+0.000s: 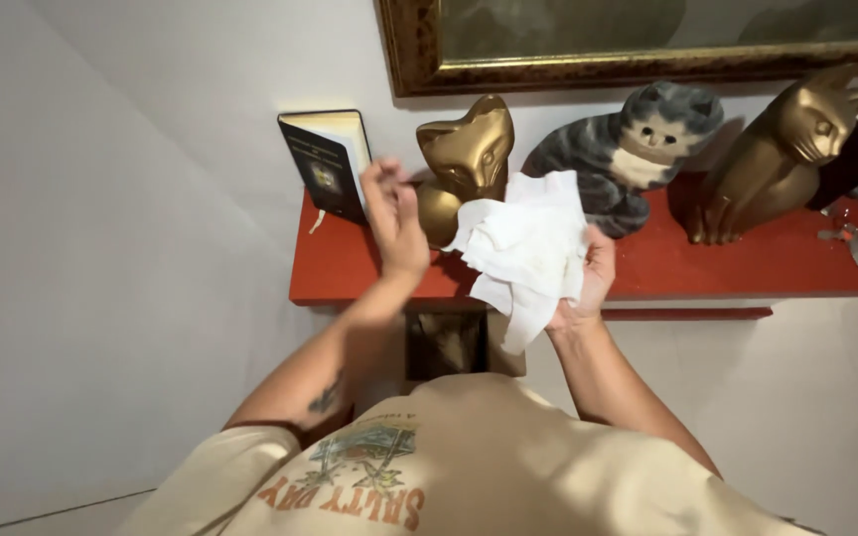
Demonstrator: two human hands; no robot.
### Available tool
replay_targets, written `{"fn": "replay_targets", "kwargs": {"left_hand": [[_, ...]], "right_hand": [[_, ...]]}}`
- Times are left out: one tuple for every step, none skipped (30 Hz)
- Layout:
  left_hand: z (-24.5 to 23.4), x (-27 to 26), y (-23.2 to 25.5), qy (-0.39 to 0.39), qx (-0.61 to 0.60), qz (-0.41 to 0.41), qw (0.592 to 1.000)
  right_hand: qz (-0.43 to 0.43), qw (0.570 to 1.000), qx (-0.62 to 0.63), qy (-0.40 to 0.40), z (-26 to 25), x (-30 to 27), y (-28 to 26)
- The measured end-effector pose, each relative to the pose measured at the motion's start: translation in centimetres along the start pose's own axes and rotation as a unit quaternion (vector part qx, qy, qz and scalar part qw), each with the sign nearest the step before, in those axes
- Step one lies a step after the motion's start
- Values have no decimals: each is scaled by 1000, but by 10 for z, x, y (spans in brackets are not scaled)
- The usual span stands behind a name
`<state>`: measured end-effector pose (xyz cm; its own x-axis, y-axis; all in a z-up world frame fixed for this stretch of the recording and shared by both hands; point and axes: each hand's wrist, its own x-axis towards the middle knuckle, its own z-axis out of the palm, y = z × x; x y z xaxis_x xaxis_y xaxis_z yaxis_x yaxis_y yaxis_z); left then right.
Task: Dusting various cat-shaped figurines and a framed picture on a shelf with a tissue.
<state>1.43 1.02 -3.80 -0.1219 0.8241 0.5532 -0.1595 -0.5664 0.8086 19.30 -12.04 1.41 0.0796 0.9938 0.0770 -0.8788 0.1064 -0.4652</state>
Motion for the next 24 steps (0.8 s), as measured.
{"fn": "replay_targets", "kwargs": {"left_hand": [[0, -15, 1, 1, 0, 1, 1000], [-2, -31, 3, -5, -77, -89, 993], [-4, -47, 4, -13, -152, -178, 972], [-3, -51, 22, -11, -151, -176, 973], [-2, -56, 40, -28, -224, -270, 936], [-1, -61, 58, -44, -292, -361, 884], [-8, -58, 60, -42, -292, -360, 885], [-17, -56, 63, -108, -296, -441, 840], [-26, -55, 65, -173, -297, -516, 784], [-36, -50, 57, -169, -297, -515, 786], [-46, -44, 49, -161, -295, -501, 798], [-55, -38, 41, -153, -293, -486, 809], [-59, -24, 58, -151, -292, -485, 810], [-63, -10, 76, -143, -292, -495, 806], [-68, 3, 94, -134, -292, -505, 801], [-72, 9, 102, -130, -292, -506, 801], [-76, 15, 110, -127, -350, -508, 777], [-81, 22, 117, -123, -405, -508, 750], [-87, 21, 110, -120, -405, -507, 751], [-91, 24, 101, -152, -371, -485, 778], [-96, 27, 92, -184, -335, -460, 801], [-96, 27, 93, -182, -335, -458, 803], [-95, 27, 94, -158, -326, -480, 799], [-95, 30, 95, -135, -316, -500, 795]], "right_hand": [[0, 1000, -1, -2, -2, 4, 2], [48, 998, -32, -20, -4, 6, 5], [96, 993, -62, -39, -6, 9, 9], [98, 992, -63, -41, -17, 12, 20], [136, 982, -134, 0, -29, 16, 31], [172, 963, -204, 42, -41, 19, 41], [173, 963, -204, 41, -43, 26, 39], [164, 908, -384, 14, -45, 32, 38], [148, 821, -551, -14, -47, 38, 38], [150, 821, -550, -17, -24, 40, 24], [127, 780, -612, 36, -2, 43, 11], [103, 731, -668, 90, 21, 46, -4], [104, 731, -668, 87, 12, 58, -8], [47, 721, -683, 106, 3, 69, -13], [-11, 709, -695, 123, -6, 80, -17], [-8, 709, -695, 120, -6, 86, -15], [-52, 710, -700, 53, -6, 93, -12], [-96, 708, -700, -16, -5, 100, -10], [-93, 708, -699, -19, -2, 101, -2], [-50, 709, -703, -7, 4, 104, 4], [-6, 708, -706, 4, 9, 108, 9], [-6, 708, -706, 0, 12, 102, 14], [-89, 720, -687, -24, 14, 96, 18], [-173, 728, -662, -47, 18, 92, 21]]}}
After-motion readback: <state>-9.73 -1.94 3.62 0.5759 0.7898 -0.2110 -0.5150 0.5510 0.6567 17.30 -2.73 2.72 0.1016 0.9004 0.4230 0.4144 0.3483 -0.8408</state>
